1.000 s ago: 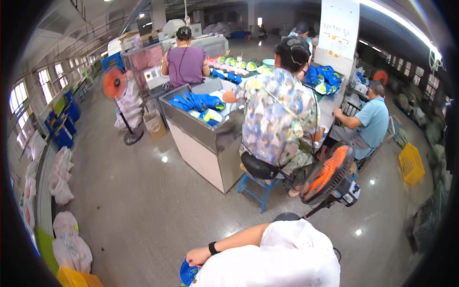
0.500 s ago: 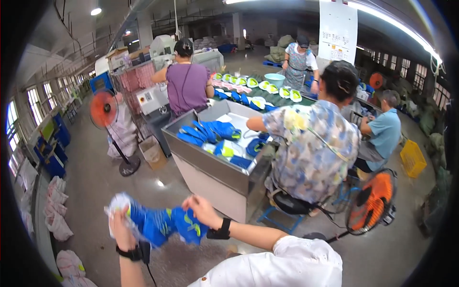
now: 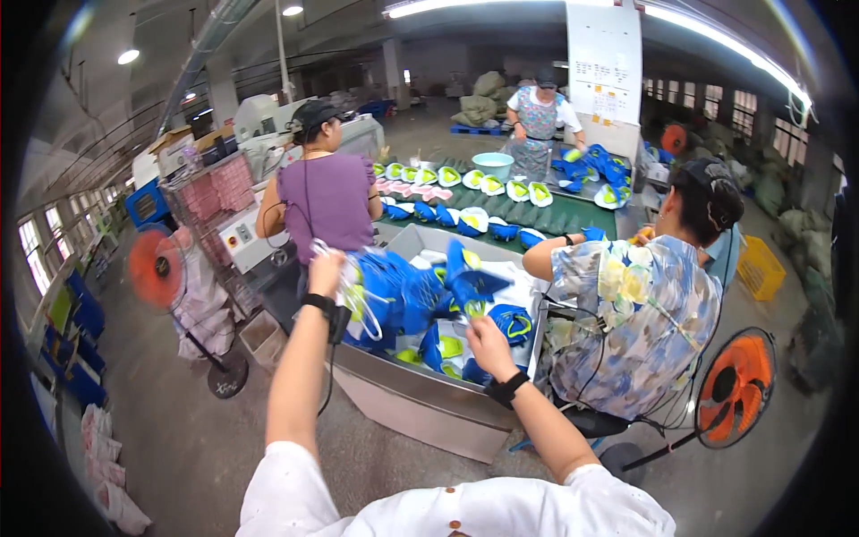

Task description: The recorder sorts through various blue shoe components on a table and places them into bins or bundles.

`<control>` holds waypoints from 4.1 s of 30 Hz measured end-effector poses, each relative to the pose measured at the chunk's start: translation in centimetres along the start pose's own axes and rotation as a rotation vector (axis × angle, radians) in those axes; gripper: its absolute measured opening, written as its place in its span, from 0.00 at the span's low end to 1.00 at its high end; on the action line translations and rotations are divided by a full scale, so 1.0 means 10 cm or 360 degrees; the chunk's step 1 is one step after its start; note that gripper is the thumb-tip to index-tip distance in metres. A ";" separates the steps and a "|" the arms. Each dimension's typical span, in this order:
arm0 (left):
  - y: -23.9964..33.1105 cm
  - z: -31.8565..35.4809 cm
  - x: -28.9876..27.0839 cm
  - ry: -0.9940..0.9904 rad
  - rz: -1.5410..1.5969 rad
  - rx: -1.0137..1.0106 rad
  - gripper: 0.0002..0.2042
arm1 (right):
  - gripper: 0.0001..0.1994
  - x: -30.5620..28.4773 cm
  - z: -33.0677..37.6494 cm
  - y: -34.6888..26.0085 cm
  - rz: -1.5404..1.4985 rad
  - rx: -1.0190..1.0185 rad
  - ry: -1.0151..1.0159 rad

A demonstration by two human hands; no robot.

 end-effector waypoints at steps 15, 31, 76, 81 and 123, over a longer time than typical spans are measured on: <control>-0.76 0.27 1.48 -0.1030 -0.0568 0.1135 0.12 | 0.22 0.57 1.00 -0.45 0.0429 0.0847 -0.0445; 4.11 2.92 0.02 -0.0813 0.1195 0.2111 0.08 | 0.15 -0.81 3.23 -1.16 -0.0470 0.0884 0.0445; 10.06 9.96 5.59 -0.3702 0.1183 0.0309 0.19 | 0.07 -10.71 6.61 1.18 -0.0523 0.1403 0.0982; 10.20 10.17 6.66 -0.3490 0.0956 0.0611 0.21 | 0.10 -11.53 6.24 2.14 -0.0662 0.1371 0.0666; 15.37 6.70 16.09 -0.2506 0.1579 -0.0423 0.13 | 0.10 -18.41 1.53 10.54 -0.0373 0.1407 0.0301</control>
Point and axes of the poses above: each hand's wrist, its own z-axis away from the middle knuckle, its own x-axis out of the palm, y = z × x, the point moved 3 cm from there along -z, towards the middle knuckle, and after that the axes turned 10 degrees about -z, right-handed, at the moved point
